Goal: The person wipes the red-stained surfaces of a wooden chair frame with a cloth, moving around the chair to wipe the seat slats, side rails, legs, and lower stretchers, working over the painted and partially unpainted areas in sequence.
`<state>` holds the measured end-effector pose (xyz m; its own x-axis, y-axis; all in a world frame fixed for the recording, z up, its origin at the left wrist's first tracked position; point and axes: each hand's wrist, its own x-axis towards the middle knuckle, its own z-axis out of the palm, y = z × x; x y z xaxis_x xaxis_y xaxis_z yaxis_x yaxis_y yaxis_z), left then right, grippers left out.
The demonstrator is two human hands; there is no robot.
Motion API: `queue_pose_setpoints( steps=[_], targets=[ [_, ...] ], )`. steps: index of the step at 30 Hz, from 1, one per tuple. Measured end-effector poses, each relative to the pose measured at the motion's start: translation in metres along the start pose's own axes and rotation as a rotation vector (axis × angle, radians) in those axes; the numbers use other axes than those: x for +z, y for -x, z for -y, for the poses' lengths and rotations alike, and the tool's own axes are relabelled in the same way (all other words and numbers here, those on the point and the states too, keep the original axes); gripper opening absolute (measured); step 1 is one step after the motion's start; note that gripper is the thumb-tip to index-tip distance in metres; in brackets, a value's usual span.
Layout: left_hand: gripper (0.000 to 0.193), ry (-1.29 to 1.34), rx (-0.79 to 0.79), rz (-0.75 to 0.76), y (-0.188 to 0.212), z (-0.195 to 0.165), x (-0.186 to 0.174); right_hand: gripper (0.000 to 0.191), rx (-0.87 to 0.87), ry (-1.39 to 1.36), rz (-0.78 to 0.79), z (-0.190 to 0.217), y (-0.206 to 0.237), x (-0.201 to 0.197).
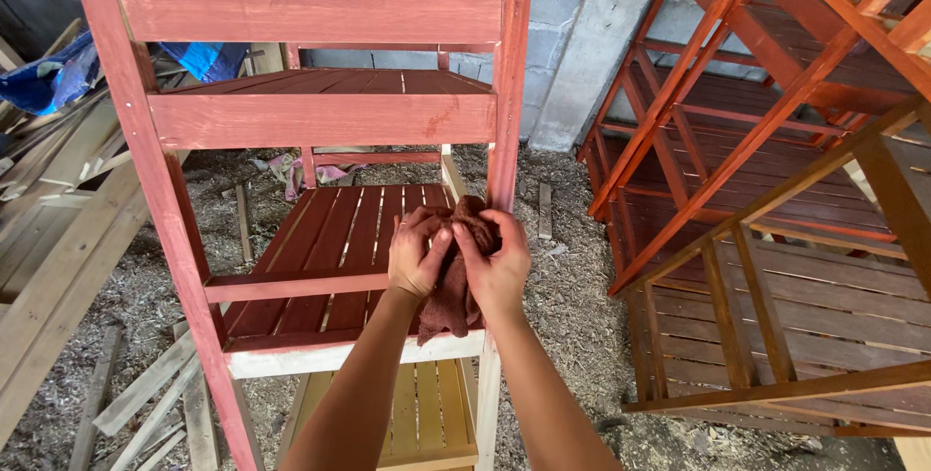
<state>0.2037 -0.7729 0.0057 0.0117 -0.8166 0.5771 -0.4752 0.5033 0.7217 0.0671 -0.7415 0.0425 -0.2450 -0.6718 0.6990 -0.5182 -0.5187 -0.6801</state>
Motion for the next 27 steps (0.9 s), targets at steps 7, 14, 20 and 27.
queue_pose_setpoints(
  steps=[7,14,20,27],
  targets=[
    [0.046,-0.133,-0.094,-0.038,-0.006,0.002,0.004,0.024,0.239,0.061,0.399,-0.033,-0.026,-0.010],
    [0.047,0.006,-0.166,-0.052,-0.006,0.004,0.005,0.043,-0.004,0.096,0.017,-0.079,-0.060,0.004],
    [0.037,0.716,-0.348,-0.021,-0.015,0.003,0.009,0.062,0.176,-0.242,0.148,-0.098,-0.055,0.029],
    [0.044,1.641,-0.472,-0.218,-0.040,-0.028,-0.003,0.058,0.377,-0.190,0.180,-0.096,-0.053,0.034]
  ],
)
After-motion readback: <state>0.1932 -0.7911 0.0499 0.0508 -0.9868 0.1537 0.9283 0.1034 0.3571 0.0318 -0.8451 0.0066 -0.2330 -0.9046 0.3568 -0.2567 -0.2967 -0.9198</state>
